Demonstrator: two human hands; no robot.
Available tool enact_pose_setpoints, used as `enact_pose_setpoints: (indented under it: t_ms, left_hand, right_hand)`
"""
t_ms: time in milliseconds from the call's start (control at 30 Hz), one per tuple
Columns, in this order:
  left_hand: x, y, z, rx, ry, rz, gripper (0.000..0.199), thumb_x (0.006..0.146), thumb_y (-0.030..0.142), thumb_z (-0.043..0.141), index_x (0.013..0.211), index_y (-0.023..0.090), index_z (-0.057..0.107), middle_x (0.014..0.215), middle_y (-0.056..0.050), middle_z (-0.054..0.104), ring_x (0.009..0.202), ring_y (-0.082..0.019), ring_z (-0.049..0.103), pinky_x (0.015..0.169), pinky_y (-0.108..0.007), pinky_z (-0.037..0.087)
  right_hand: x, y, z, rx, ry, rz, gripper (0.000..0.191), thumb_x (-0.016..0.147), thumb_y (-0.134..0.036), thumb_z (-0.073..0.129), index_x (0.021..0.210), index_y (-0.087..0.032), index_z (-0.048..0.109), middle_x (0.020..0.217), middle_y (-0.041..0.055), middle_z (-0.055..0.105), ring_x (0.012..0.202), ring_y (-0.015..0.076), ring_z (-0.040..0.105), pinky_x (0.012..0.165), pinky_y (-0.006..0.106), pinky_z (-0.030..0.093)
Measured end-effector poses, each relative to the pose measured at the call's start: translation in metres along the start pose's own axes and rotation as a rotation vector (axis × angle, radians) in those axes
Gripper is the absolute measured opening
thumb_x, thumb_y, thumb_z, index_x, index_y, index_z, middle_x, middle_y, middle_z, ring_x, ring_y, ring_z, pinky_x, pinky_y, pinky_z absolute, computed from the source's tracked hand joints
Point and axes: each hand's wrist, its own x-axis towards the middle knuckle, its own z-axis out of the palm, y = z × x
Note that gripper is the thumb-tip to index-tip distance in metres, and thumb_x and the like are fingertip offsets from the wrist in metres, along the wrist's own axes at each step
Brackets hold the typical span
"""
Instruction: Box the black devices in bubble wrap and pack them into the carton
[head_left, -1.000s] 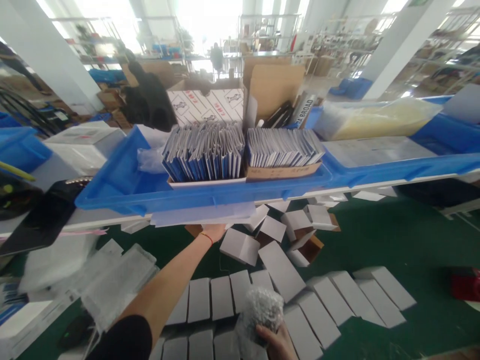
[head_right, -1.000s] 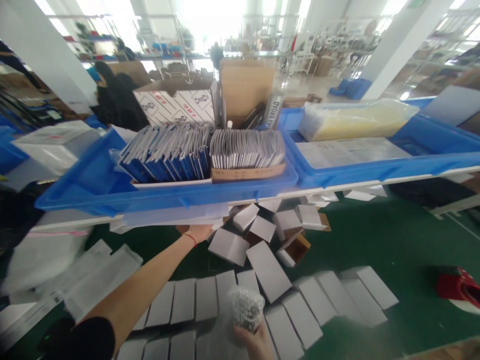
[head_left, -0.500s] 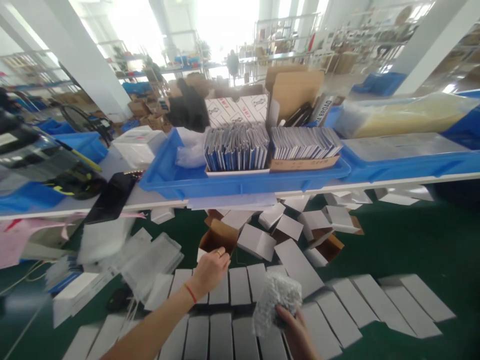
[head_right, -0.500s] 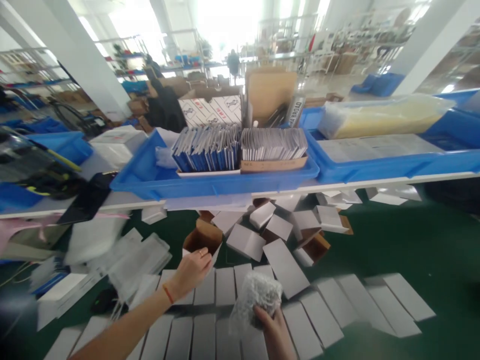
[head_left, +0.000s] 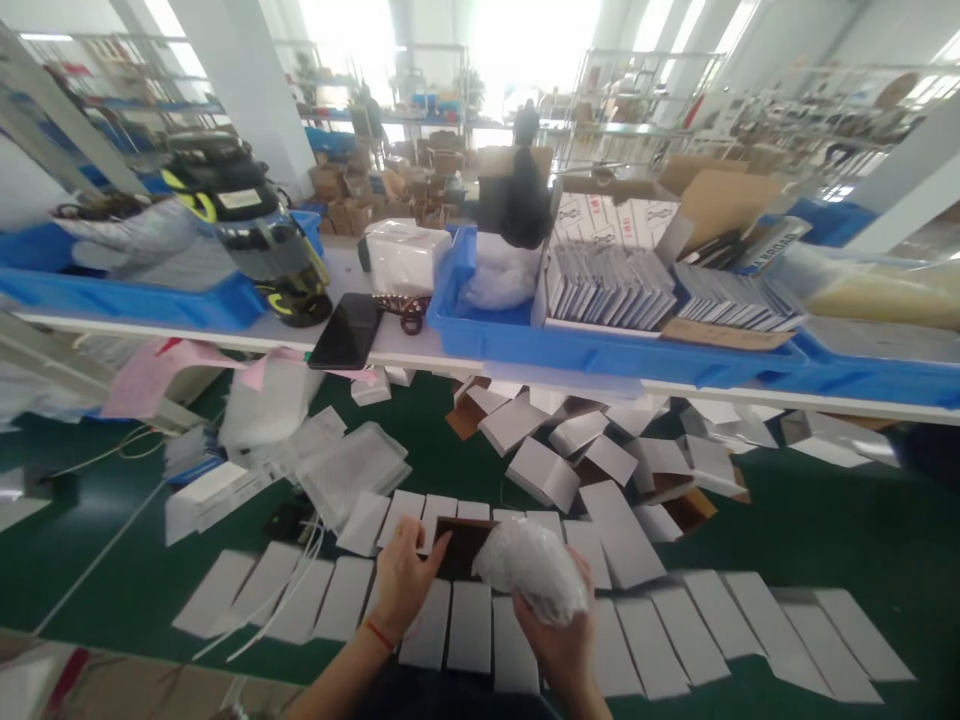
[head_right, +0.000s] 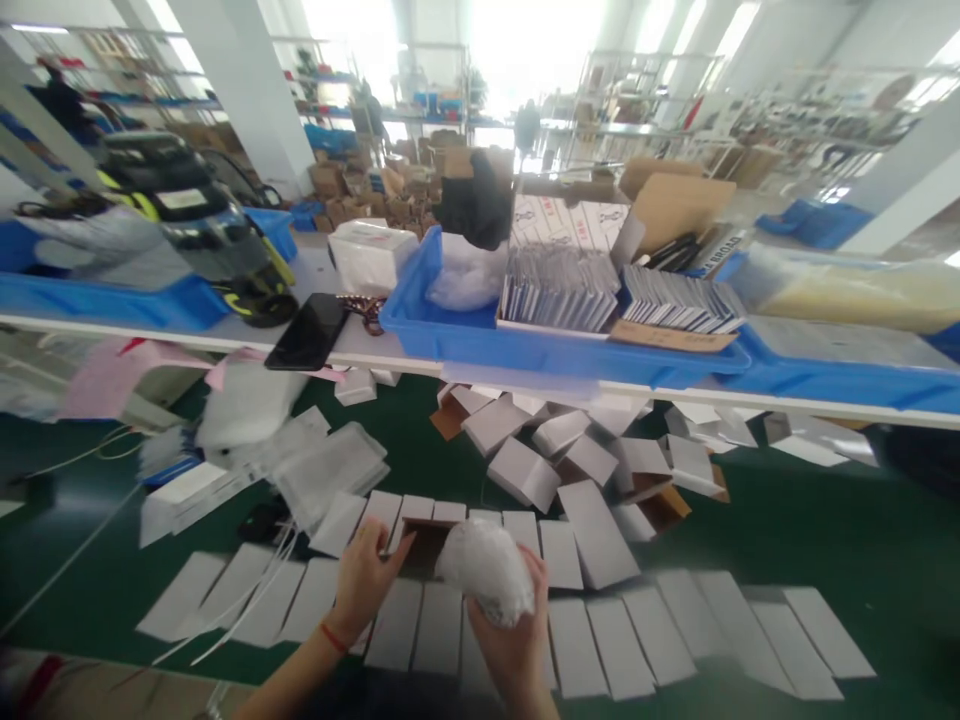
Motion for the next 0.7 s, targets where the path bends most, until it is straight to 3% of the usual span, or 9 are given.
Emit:
enact_pose_setpoints:
  t_ms: [100, 167, 233, 400, 567, 633, 700]
  left_hand:
    - [0.01, -0.015, 0.0, -0.042, -0.223, -0.085, 0.03, 0.092, 0.032, 0.057, 0.067, 0.023, 0.042, 0.065, 0.003, 0.05, 0.059, -0.016, 0.051, 0.057, -0.028, 0.035]
    - [0.013, -0.018, 0.003, -0.09, -0.322, -0.091, 0.025, 0.089, 0.017, 0.05, 0.066, 0.022, 0.045, 0.063, 0.003, 0.054, 0.059, -0.015, 0.053, 0.057, -0.027, 0.035]
    - [0.015, -0.02, 0.006, -0.129, -0.332, -0.079, 0.022, 0.087, 0.01, 0.045, 0.068, 0.021, 0.05, 0.065, 0.002, 0.059, 0.061, -0.015, 0.057, 0.058, -0.026, 0.037]
    - [0.015, -0.028, 0.006, -0.182, -0.324, -0.06, 0.023, 0.089, 0.012, 0.044, 0.069, 0.021, 0.05, 0.066, 0.001, 0.062, 0.064, -0.016, 0.06, 0.06, -0.026, 0.041]
    - [0.005, -0.027, -0.01, -0.155, -0.211, -0.049, 0.028, 0.099, 0.027, 0.041, 0.072, 0.023, 0.048, 0.071, -0.003, 0.059, 0.069, -0.02, 0.059, 0.065, -0.033, 0.048]
    - [-0.002, -0.021, -0.019, -0.159, -0.164, 0.104, 0.024, 0.1, 0.028, 0.041, 0.081, 0.021, 0.054, 0.083, -0.006, 0.063, 0.081, -0.022, 0.062, 0.076, -0.036, 0.052]
    - [-0.009, -0.015, -0.024, -0.138, -0.168, 0.356, 0.016, 0.1, 0.024, 0.046, 0.098, 0.02, 0.061, 0.101, -0.01, 0.068, 0.098, -0.023, 0.064, 0.09, -0.039, 0.053]
  right_hand:
    - [0.001, -0.018, 0.018, -0.021, -0.084, -0.456, 0.064, 0.077, -0.018, 0.072, 0.136, -0.025, 0.048, 0.135, 0.0147, 0.053, 0.123, 0.0347, 0.059, 0.095, 0.056, 0.056]
    - [0.002, -0.022, 0.03, -0.095, -0.184, -0.629, 0.064, 0.08, -0.009, 0.063, 0.138, -0.029, 0.044, 0.134, 0.0132, 0.052, 0.127, 0.0333, 0.054, 0.098, 0.057, 0.054]
    - [0.003, -0.02, 0.041, -0.264, -0.272, -0.7, 0.06, 0.08, -0.006, 0.057, 0.135, -0.029, 0.046, 0.129, 0.013, 0.056, 0.125, 0.0328, 0.054, 0.098, 0.055, 0.052]
    - [0.01, -0.02, 0.058, -0.663, -0.584, -0.564, 0.051, 0.075, -0.015, 0.062, 0.125, -0.022, 0.057, 0.12, 0.0135, 0.064, 0.11, 0.0329, 0.057, 0.097, 0.052, 0.042]
    - [0.029, -0.044, 0.077, -0.82, -0.806, -0.406, 0.048, 0.07, -0.019, 0.066, 0.117, -0.021, 0.062, 0.111, 0.013, 0.067, 0.104, 0.0329, 0.058, 0.089, 0.045, 0.042]
    - [0.035, -0.052, 0.081, -0.842, -0.857, -0.403, 0.044, 0.071, -0.022, 0.067, 0.115, -0.021, 0.063, 0.108, 0.0128, 0.067, 0.103, 0.0335, 0.058, 0.088, 0.045, 0.042]
    - [0.037, -0.055, 0.079, -0.821, -0.866, -0.404, 0.051, 0.073, -0.025, 0.07, 0.122, -0.021, 0.061, 0.111, 0.0125, 0.066, 0.105, 0.0337, 0.059, 0.092, 0.047, 0.043]
